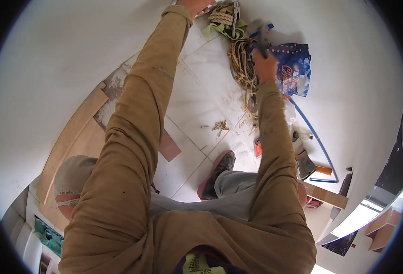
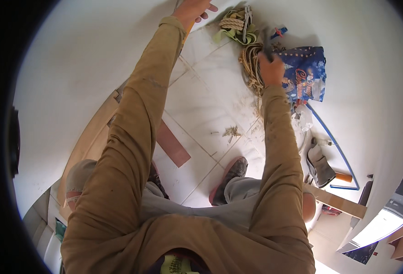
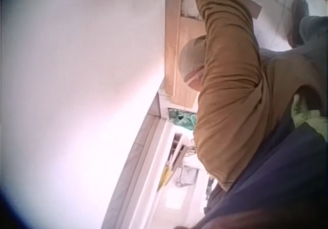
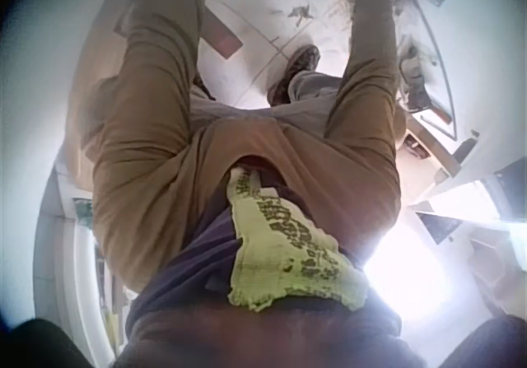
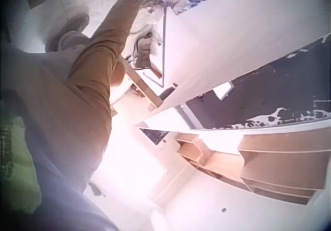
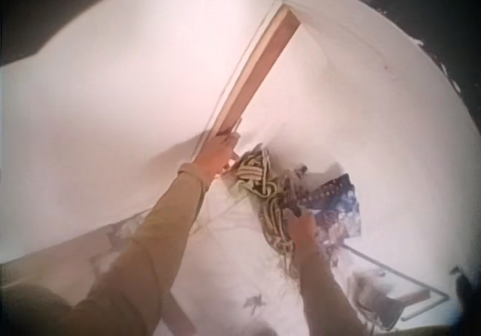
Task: Installing a piece of wood trim/molding to a wall or frame using a screwdriver and a hammer.
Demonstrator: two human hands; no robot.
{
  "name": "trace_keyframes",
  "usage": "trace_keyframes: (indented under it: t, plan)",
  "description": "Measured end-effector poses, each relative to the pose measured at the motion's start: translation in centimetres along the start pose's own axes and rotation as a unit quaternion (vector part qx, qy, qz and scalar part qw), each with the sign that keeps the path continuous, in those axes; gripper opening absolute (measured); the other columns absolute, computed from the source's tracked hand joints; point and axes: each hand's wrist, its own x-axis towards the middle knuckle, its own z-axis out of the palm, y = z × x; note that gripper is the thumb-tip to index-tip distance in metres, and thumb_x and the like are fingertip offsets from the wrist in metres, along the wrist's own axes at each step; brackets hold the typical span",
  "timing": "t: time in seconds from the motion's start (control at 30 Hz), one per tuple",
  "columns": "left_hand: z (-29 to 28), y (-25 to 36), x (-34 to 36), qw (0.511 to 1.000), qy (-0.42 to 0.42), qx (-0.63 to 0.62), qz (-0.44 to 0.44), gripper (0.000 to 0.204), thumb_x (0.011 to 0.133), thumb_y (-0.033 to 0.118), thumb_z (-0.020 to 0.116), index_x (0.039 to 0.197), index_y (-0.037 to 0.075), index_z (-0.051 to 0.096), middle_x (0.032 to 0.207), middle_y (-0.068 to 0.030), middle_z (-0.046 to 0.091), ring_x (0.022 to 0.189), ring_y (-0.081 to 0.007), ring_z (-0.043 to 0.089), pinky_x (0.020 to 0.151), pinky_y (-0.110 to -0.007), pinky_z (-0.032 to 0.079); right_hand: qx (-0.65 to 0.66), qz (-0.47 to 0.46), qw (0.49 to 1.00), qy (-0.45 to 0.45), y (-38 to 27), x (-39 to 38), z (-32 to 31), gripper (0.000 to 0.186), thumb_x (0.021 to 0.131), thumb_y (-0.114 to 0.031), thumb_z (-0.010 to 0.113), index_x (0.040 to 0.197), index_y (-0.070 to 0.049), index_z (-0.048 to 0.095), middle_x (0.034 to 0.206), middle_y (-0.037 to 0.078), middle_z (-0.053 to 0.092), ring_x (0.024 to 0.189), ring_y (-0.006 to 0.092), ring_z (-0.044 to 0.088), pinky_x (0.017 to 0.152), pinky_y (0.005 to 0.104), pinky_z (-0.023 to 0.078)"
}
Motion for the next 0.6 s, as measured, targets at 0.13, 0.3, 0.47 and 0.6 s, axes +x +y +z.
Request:
trace_keyframes:
  t: [0.13, 0.3, 0.47, 0.6]
  plan:
    - [1.3, 0.4, -1.4, 0.994, 0.042, -0.071, -0.069, 0.045, 0.101, 0.043, 0.052, 0.13, 0.01, 0.064, 0.082, -0.0086, 0.063, 0.057, -0.0133, 0.046, 0.048, -0.028, 0.036, -0.109, 0.024, 0.991, -0.072, 10.2, -7.5, 5.2, 0.05, 0.08, -0.043, 0.076, 0.107, -0.001, 0.073, 0.096, 0.026, 0.072, 0.09, 0.0436, 0.07, 0.082, 0.0504, 0.053]
    - [2.9, -0.8, -2.8, 0.986, -0.01, -0.139, -0.096, 0.04, 0.098, 0.03, 0.061, 0.131, 0.009, 0.066, 0.082, -0.0046, 0.064, 0.061, -0.009, 0.052, 0.054, -0.027, 0.046, -0.126, 0.05, 0.984, -0.116, 14.4, -11.7, 8.6, 0.047, 0.084, -0.042, 0.073, 0.11, -0.002, 0.072, 0.098, 0.024, 0.073, 0.097, 0.0431, 0.069, 0.085, 0.0508, 0.053]
    - [5.1, -3.5, -3.3, 0.978, -0.008, -0.195, -0.069, 0.024, 0.099, 0.023, 0.056, 0.109, 0.004, 0.066, 0.072, -0.0038, 0.056, 0.06, -0.0129, 0.052, 0.052, -0.031, 0.044, -0.044, 0.046, 0.982, -0.176, 12.7, -13.2, 12.6, 0.044, 0.086, -0.038, 0.073, 0.11, -0.001, 0.072, 0.104, 0.026, 0.071, 0.098, 0.0412, 0.068, 0.086, 0.0499, 0.053]
    - [10.5, 0.0, -3.4, 0.945, -0.028, -0.31, -0.099, 0.021, 0.102, 0.016, 0.051, 0.115, 0.005, 0.061, 0.076, -0.0043, 0.057, 0.066, -0.0145, 0.057, 0.059, -0.03, 0.049, -0.158, -0.05, 0.984, -0.061, 17.1, -10.0, 10.0, 0.042, 0.087, -0.038, 0.074, 0.109, -0.002, 0.073, 0.101, 0.025, 0.071, 0.095, 0.04, 0.068, 0.084, 0.0495, 0.052]
